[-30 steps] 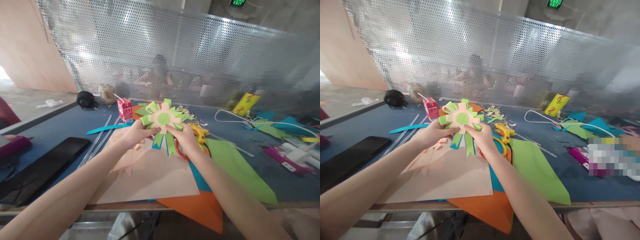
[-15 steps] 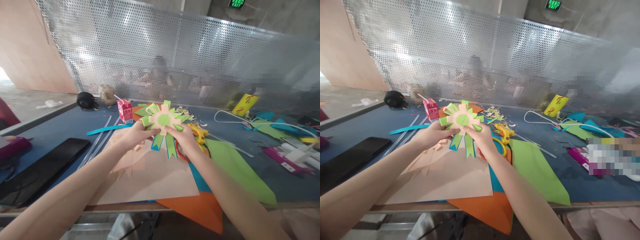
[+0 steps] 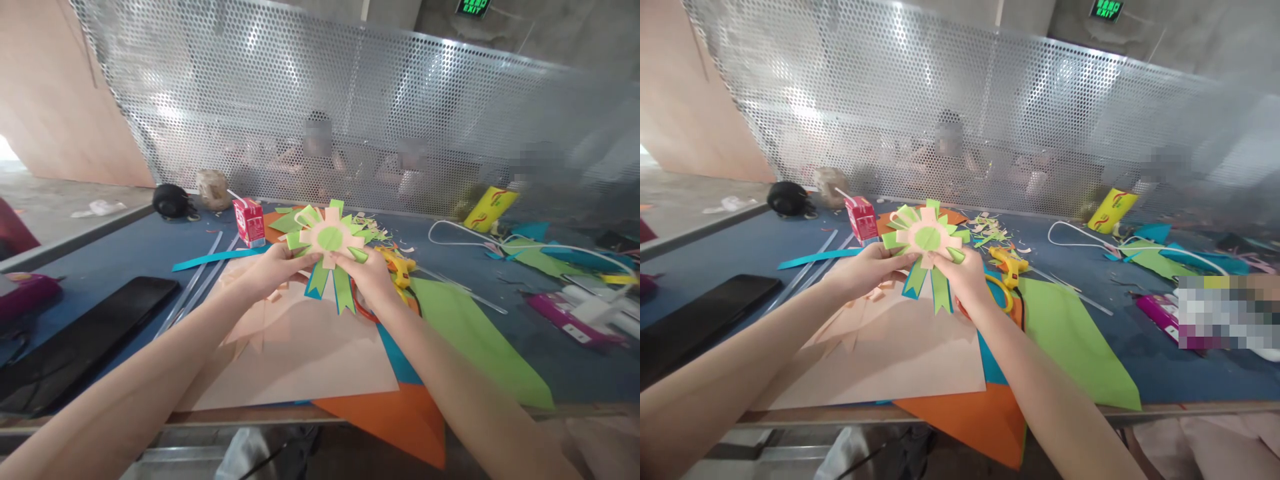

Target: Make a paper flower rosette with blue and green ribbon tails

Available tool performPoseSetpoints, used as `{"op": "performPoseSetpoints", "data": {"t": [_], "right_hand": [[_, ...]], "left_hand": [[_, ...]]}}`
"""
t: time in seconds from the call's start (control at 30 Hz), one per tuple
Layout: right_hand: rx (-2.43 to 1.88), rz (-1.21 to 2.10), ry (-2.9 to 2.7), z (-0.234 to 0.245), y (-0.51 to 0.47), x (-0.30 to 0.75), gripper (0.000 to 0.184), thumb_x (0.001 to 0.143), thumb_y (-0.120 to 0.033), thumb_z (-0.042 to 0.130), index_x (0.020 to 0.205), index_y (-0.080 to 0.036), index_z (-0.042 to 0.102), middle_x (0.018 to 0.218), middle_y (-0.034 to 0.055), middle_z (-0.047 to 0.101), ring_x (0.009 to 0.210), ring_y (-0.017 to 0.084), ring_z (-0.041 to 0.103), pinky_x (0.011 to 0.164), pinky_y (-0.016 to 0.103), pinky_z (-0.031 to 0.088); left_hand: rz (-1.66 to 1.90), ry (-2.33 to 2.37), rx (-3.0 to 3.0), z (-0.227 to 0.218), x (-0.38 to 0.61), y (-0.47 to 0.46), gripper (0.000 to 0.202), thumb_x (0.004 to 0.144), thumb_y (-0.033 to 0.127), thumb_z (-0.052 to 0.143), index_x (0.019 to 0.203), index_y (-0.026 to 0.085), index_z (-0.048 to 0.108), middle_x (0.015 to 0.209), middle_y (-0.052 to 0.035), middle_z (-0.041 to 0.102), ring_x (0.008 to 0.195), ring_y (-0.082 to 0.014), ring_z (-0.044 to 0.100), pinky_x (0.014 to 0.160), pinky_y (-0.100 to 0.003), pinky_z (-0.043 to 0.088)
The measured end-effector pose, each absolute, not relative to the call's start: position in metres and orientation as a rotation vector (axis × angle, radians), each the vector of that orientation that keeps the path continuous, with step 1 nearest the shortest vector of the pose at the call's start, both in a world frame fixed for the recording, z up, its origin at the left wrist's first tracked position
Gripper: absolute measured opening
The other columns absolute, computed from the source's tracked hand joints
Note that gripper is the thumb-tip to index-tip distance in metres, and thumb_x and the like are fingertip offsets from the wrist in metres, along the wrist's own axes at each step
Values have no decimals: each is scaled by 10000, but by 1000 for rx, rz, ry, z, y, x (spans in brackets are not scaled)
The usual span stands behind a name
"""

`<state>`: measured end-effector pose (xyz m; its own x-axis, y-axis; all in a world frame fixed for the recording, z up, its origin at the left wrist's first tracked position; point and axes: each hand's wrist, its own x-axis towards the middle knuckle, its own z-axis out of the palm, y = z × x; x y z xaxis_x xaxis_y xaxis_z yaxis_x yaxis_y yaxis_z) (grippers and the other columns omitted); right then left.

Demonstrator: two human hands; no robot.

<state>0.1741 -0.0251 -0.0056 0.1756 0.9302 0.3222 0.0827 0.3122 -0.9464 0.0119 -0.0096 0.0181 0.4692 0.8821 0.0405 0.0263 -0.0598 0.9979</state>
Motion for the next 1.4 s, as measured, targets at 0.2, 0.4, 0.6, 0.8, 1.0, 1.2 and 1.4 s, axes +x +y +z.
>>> {"op": "performPoseSetpoints", "data": {"t": [0.2, 0.4, 0.6, 0.8, 1.0, 1.2, 1.4], "right_hand": [[-1048, 811, -1267, -7, -25, 175, 236, 614, -340, 694, 787, -182, 664, 800, 40, 692, 770, 248, 636, 665, 321, 494], [-1104, 725, -1314, -7, -26, 174, 258, 613, -348, 698, 807, -180, 665, 838, 37, 690, 808, 244, 627, 696, 320, 486], [-1043, 783, -1296, -7, -26, 173, 243, 624, -342, 691, 811, -189, 664, 842, 49, 689, 794, 235, 630, 702, 331, 494], [-1063, 765, -1311, -7, -26, 173, 242, 624, -360, 689, 790, -186, 666, 805, 32, 690, 787, 236, 630, 691, 314, 493], [-1094, 741, -1330, -8, -26, 175, 286, 619, -370, 703, 824, -173, 674, 836, 41, 691, 801, 243, 628, 683, 310, 485], [-1120, 724, -1344, -7, -25, 176, 294, 612, -382, 705, 802, -159, 677, 806, 45, 692, 780, 246, 627, 670, 305, 478], [-1113, 710, -1361, -7, -25, 176, 293, 618, -377, 704, 819, -165, 683, 828, 43, 693, 805, 256, 627, 684, 313, 475]], "left_hand": [[877, 930, 1479, 23, 14, -15, 192, 715, 295, 632, 866, 177, 627, 802, -18, 669, 680, -116, 619, 608, -227, 490], [938, 1065, 1499, 21, 18, -14, 247, 553, 234, 750, 742, 168, 607, 681, 7, 624, 616, -120, 584, 511, -216, 462], [938, 993, 1479, 15, 17, -9, 301, 549, 216, 745, 825, 185, 627, 730, 1, 647, 613, -118, 587, 502, -217, 455], [936, 981, 1438, 17, 17, -10, 384, 538, 214, 757, 897, 173, 629, 731, -7, 658, 591, -119, 591, 464, -204, 447], [939, 966, 1431, 17, 17, -11, 394, 536, 203, 759, 907, 175, 631, 785, -11, 667, 591, -105, 587, 476, -202, 456], [963, 936, 1477, 13, 15, -7, 410, 531, 234, 758, 906, 148, 615, 849, -43, 657, 684, -149, 609, 566, -272, 507], [964, 938, 1476, 14, 14, -7, 352, 529, 203, 755, 850, 159, 619, 782, -12, 639, 653, -127, 588, 557, -256, 505]]}}
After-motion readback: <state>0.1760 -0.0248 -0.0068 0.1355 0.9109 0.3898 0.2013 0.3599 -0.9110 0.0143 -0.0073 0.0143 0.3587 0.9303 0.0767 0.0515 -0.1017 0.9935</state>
